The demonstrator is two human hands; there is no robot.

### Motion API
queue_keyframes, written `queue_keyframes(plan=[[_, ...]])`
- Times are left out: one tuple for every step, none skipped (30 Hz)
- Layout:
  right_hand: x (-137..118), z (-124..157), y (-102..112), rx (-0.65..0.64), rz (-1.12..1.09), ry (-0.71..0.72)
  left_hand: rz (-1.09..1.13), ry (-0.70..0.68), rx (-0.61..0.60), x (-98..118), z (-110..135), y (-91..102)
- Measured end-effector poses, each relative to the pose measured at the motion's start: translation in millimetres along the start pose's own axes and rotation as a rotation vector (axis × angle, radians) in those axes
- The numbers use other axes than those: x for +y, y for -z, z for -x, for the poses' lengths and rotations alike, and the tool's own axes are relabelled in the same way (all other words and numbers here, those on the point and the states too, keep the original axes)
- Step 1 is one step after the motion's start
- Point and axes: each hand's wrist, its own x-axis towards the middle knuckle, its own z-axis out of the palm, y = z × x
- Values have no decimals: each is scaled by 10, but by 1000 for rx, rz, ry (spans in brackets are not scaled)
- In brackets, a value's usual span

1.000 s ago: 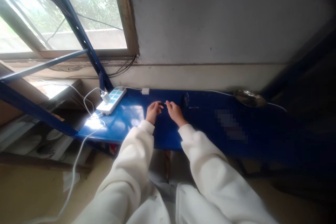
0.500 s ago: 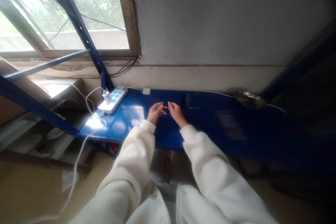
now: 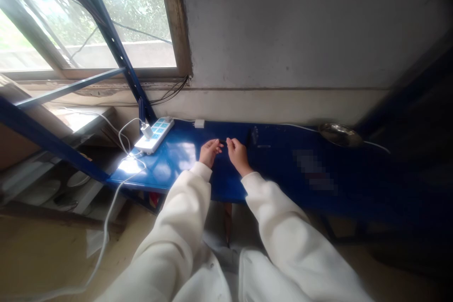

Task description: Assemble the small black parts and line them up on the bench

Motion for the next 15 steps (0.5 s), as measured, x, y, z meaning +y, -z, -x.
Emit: queue_keyframes(plan=[[-2,-1,12,6,10,15,12,8,14,9,-7,8],[-2,-5,34,15,16,24,30,13,39,20,-14,18],[2,-13,66,25,16,25,53,13,72,31,-23,29],[9,-23,107,32,9,18,79,6,109,40,-32,41],[19,-35,153,29,-7,8,100,-2,139,46,-40,53],[33,-47,203,18,-32,-6,111,-7,154,48,-45,62],[48,-58,252,-4,-62,-21,110,-8,150,47,-48,68],[64,-67,297,-29,-94,-37,97,-2,127,42,-46,70],[79,-71,334,-52,-121,-52,76,8,93,36,-41,68],[92,-71,361,-69,-142,-66,51,21,57,30,-32,62],[102,-66,377,-82,-156,-79,26,33,22,27,-21,53],[109,-58,382,-95,-163,-88,4,43,-6,25,-9,43],[115,-47,378,-110,-167,-90,-16,53,-30,27,3,32],[119,-34,366,-129,-168,-86,-31,60,-48,30,14,22],[124,-21,349,-151,-165,-78,-39,64,-60,34,23,12]])
